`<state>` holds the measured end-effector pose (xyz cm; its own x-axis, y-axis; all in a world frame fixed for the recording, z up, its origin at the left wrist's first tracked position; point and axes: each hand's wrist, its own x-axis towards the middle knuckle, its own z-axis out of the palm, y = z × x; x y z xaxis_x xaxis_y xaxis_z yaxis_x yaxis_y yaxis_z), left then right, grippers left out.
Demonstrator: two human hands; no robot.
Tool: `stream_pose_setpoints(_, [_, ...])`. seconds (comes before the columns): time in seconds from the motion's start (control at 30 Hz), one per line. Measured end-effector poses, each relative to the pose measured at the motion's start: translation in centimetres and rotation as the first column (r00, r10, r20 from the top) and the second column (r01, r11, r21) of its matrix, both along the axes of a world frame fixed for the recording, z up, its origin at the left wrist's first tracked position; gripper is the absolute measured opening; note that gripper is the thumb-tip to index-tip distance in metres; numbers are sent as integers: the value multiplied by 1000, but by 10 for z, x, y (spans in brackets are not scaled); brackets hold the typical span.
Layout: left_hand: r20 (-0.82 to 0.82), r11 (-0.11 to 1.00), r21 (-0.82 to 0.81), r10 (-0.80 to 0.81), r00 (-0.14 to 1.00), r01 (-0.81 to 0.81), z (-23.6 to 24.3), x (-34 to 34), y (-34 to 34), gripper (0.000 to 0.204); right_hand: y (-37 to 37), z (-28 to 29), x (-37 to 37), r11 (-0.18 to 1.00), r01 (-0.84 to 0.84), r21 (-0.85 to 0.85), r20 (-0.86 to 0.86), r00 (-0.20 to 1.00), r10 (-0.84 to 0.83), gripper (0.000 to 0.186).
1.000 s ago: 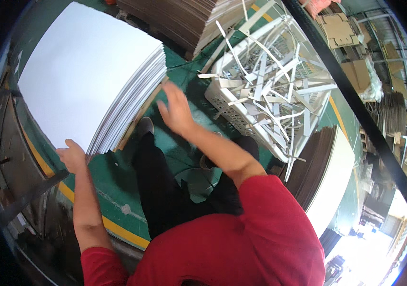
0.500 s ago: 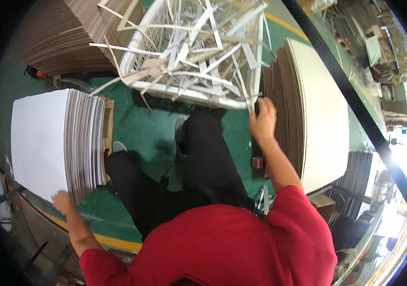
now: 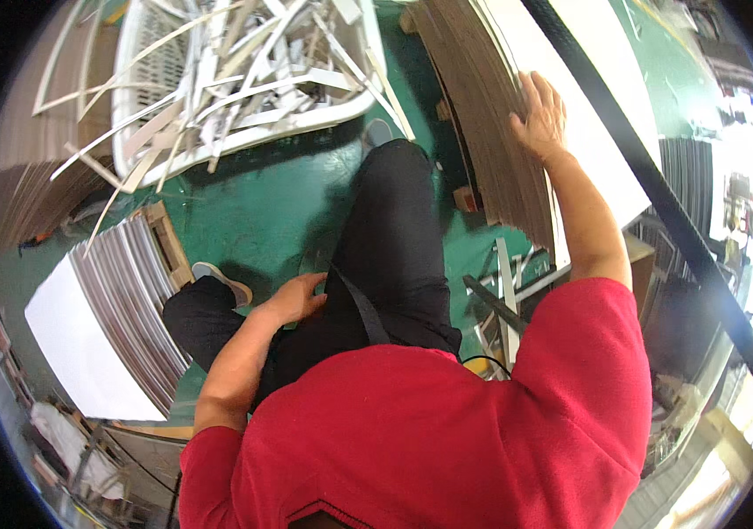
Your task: The person peels thin waste strips from the edges of cardboard sheets and places them in a basket before stacking the cleaned sheets on a pallet.
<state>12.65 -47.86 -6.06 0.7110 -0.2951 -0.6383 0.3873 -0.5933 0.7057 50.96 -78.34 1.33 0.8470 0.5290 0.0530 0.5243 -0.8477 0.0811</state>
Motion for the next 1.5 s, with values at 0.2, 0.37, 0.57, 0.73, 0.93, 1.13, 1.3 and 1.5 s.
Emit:
stream_pose_setpoints(0.2, [28,943,-278,-182,983,183,-64,-3,5,35,-8,-11,8,985,-57,164,61,997,48,62])
stream_pose_setpoints(0.37, [-234,756,-436,-620,749,489,-83,14,4,27,-6,-6,11,989,2,147,-20,1000,1,60])
stream_pose_setpoints(0.57, [-352,898,-403,-333,875,180,-60,42,-10,26,-3,-1,16,992,28,127,-82,997,-18,60])
stream_pose_setpoints(0.73, [-259,919,-328,-309,915,217,-49,75,7,22,-13,-4,17,993,28,112,-103,995,-17,56])
stream_pose_setpoints(0.93, [-396,868,-266,-495,774,419,-55,116,11,38,-13,-10,14,978,5,208,-114,993,19,59])
stream_pose_setpoints(1.13, [-315,905,-212,-422,850,370,-43,109,25,45,-11,15,10,983,-44,176,-45,998,53,64])
stream_pose_setpoints(1.3, [-105,922,-180,327,939,-342,-53,88,61,37,12,8,12,982,-58,178,-1,998,59,64])
stream_pose_setpoints(1.5, [287,47,-107,958,14,-993,-38,77,129,23,16,11,6,987,-27,159,17,1000,25,62])
